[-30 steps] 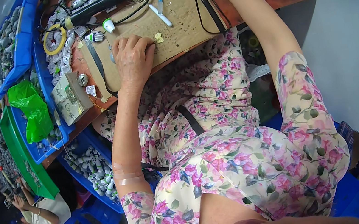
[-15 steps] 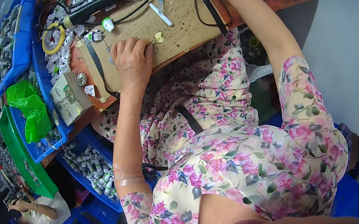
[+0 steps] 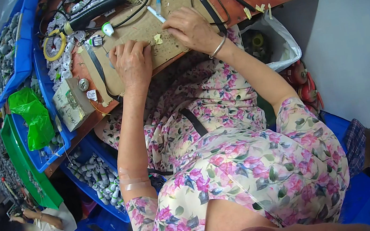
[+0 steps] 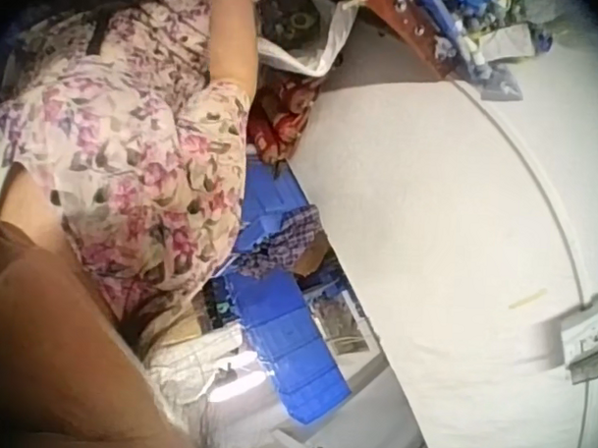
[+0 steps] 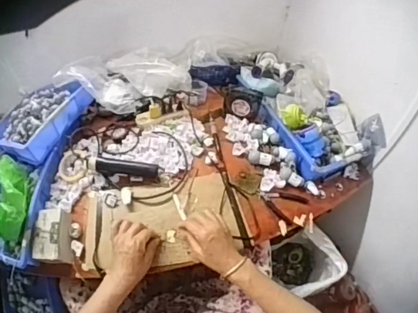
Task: Soldering electronic components onto a circuit board using a soldering iron and tweezers.
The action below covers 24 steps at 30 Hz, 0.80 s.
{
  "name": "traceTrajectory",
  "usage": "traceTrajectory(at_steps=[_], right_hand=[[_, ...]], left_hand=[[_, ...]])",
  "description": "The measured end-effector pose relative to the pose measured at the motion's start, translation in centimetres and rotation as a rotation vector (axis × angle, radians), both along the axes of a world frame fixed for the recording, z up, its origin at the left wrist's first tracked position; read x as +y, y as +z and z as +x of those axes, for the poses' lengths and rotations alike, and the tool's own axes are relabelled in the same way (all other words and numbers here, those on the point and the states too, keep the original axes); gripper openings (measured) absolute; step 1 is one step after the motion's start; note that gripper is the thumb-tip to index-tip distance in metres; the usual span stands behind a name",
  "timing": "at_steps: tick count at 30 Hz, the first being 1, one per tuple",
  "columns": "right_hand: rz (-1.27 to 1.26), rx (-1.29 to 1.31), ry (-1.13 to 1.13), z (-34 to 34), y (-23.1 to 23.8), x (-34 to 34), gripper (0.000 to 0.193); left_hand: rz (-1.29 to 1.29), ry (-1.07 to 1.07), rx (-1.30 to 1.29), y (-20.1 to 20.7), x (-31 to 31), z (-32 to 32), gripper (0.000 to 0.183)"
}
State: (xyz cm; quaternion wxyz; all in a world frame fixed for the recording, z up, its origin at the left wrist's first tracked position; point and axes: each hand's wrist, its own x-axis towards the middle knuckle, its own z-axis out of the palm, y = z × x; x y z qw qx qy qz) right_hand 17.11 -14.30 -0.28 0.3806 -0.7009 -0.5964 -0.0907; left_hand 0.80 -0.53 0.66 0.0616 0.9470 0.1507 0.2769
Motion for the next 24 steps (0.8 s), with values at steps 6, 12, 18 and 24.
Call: traceTrajectory(at_steps=[6,12,18,24], right_hand=[[0.014,0.133,-0.096,-1.2,1.3,-2.5,0.015],[-0.003,1.219,1.243,-9.3,14.3,-5.9,0.025],[0.320,1.497,1.788,-15.3,16.9,-5.2,0.035],[0.447,1.377,1.757,-15.4,16.7,-5.1,0.026]], left_hand=[[-0.002,0.014,-0.014,-0.4,-0.1,-0.3,0.008],[0.018,0.036,-0.034,-0.8,0.2,-1.0,0.009],[0.009,0.053,-0.028,-0.9,0.1,-1.6,0.012],[0.015,0.052,-0.041,-0.9,0.2,-1.7,0.011]])
